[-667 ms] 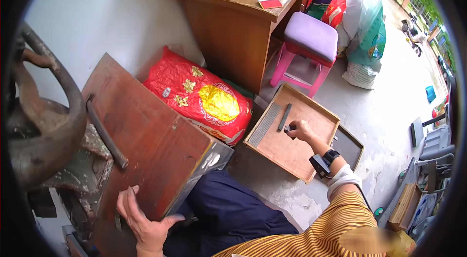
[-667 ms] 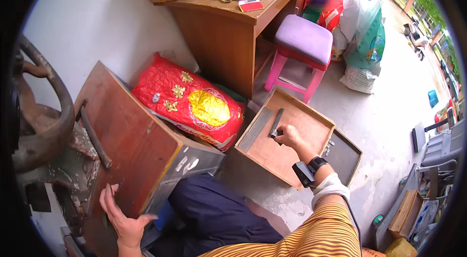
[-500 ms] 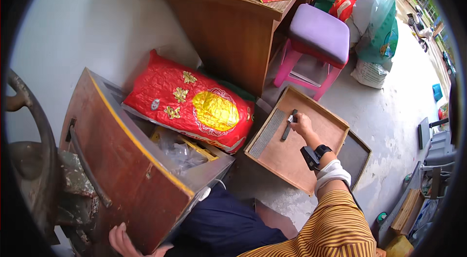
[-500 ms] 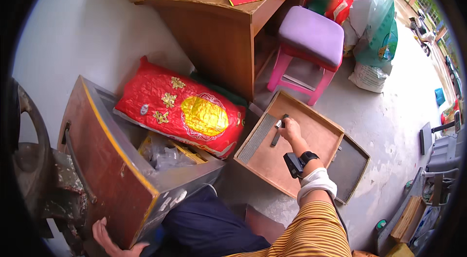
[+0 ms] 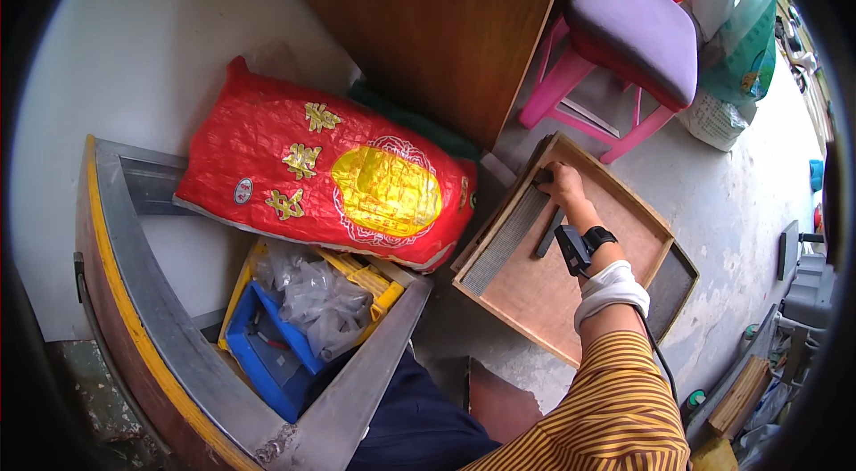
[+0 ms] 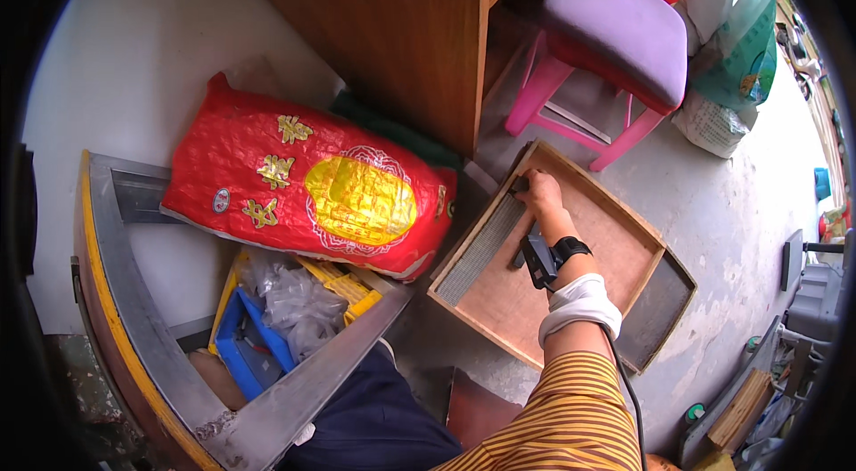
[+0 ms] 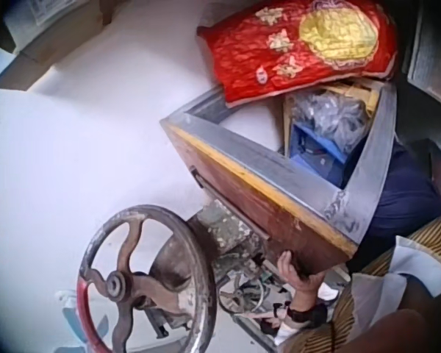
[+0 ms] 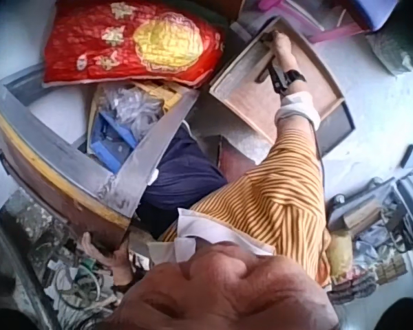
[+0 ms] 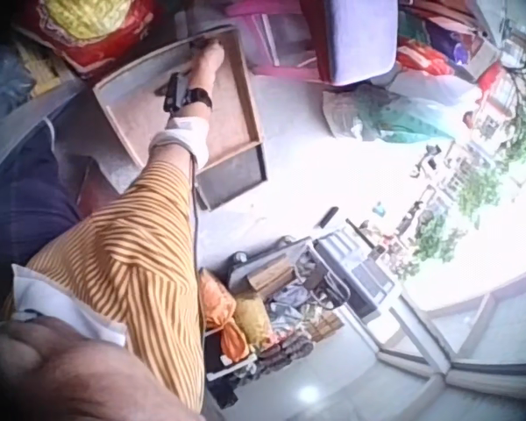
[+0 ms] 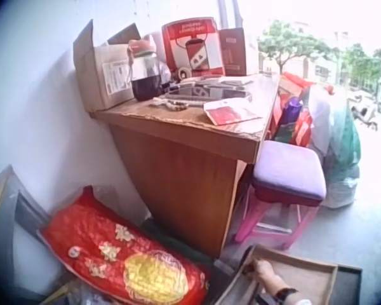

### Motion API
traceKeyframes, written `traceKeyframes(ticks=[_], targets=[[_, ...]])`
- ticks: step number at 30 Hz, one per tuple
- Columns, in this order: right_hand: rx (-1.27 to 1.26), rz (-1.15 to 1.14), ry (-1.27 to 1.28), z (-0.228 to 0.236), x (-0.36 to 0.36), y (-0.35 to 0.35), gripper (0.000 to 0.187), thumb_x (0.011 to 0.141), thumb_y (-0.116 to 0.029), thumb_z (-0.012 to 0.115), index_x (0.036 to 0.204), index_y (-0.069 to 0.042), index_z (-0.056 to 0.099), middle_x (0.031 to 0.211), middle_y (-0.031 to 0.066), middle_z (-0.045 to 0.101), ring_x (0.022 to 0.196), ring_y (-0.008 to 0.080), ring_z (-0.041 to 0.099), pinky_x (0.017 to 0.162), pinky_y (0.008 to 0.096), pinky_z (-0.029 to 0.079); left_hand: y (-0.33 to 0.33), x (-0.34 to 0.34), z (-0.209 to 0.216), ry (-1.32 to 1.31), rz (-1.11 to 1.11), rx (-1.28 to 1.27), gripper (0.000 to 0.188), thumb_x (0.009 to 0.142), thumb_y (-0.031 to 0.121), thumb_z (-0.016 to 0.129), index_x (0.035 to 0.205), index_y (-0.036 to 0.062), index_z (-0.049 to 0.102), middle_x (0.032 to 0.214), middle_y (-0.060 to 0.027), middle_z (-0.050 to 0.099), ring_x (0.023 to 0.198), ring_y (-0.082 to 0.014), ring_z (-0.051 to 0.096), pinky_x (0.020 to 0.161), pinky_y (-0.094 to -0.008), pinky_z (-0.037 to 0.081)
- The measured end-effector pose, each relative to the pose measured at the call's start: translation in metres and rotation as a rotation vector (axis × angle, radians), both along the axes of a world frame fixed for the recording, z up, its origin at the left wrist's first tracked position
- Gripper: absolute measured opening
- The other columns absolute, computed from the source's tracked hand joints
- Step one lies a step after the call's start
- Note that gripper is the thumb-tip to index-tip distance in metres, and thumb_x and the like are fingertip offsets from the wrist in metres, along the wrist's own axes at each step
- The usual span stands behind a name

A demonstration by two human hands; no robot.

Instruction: The recorder is using a manual press machine to stamp or punch small metal components and then sorting them from a tray into a collection box.

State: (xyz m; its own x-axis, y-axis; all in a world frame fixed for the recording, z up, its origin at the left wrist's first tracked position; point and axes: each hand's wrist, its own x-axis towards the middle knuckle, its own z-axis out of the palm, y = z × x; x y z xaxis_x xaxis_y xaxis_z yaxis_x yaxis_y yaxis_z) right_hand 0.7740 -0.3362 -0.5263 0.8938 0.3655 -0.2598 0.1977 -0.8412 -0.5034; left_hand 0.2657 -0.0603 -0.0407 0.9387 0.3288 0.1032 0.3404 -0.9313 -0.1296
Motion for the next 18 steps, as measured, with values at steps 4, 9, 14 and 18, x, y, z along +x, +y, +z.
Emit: traceKeyframes(ticks=[4,9,14,18], targets=[[0.031,0.032,0.039,0.008,-0.003,-0.004,0.052,0.061,-0.015,0.080,0.109,-0.002,0.062,0.100,0.0188,0.064,0.099,0.0341,0.060,0.088,0.0373,0.047,0.007,0.002,-0.003,-0.017,-0.075,0.013,0.097,0.066,0.039,0.084,0.138,0.0026,0.029,0.126,-0.0216,0.047,0.113,-0.0397,0.047,0.096,-0.0537,0.038],[0.012,0.025,0.021,0.008,-0.012,0.006,0.056,0.060,-0.019,0.081,0.110,-0.006,0.062,0.108,0.0172,0.061,0.106,0.0356,0.054,0.091,0.0393,0.046,0.004,-0.004,0.001,0.014,-0.069,0.022,0.096,0.067,0.039,0.083,0.138,0.0036,0.030,0.128,-0.0211,0.047,0.113,-0.0399,0.047,0.097,-0.0546,0.037],[-0.152,0.088,-0.059,0.020,-0.025,0.006,0.068,0.062,-0.027,0.081,0.122,-0.008,0.055,0.118,0.0161,0.056,0.114,0.0363,0.048,0.094,0.0412,0.045,0.004,0.002,0.001,0.039,-0.091,0.101,0.089,0.070,0.046,0.079,0.134,0.0021,0.035,0.122,-0.0213,0.051,0.107,-0.0414,0.051,0.095,-0.0544,0.039],[-0.293,0.007,0.001,0.049,-0.042,0.016,0.074,0.066,-0.022,0.079,0.130,-0.007,0.045,0.125,0.0186,0.051,0.117,0.0381,0.045,0.097,0.0423,0.042,0.001,0.005,-0.005,-0.023,-0.115,0.106,0.084,0.074,0.050,0.074,0.130,-0.0018,0.037,0.121,-0.0209,0.053,0.106,-0.0420,0.052,0.091,-0.0532,0.043]])
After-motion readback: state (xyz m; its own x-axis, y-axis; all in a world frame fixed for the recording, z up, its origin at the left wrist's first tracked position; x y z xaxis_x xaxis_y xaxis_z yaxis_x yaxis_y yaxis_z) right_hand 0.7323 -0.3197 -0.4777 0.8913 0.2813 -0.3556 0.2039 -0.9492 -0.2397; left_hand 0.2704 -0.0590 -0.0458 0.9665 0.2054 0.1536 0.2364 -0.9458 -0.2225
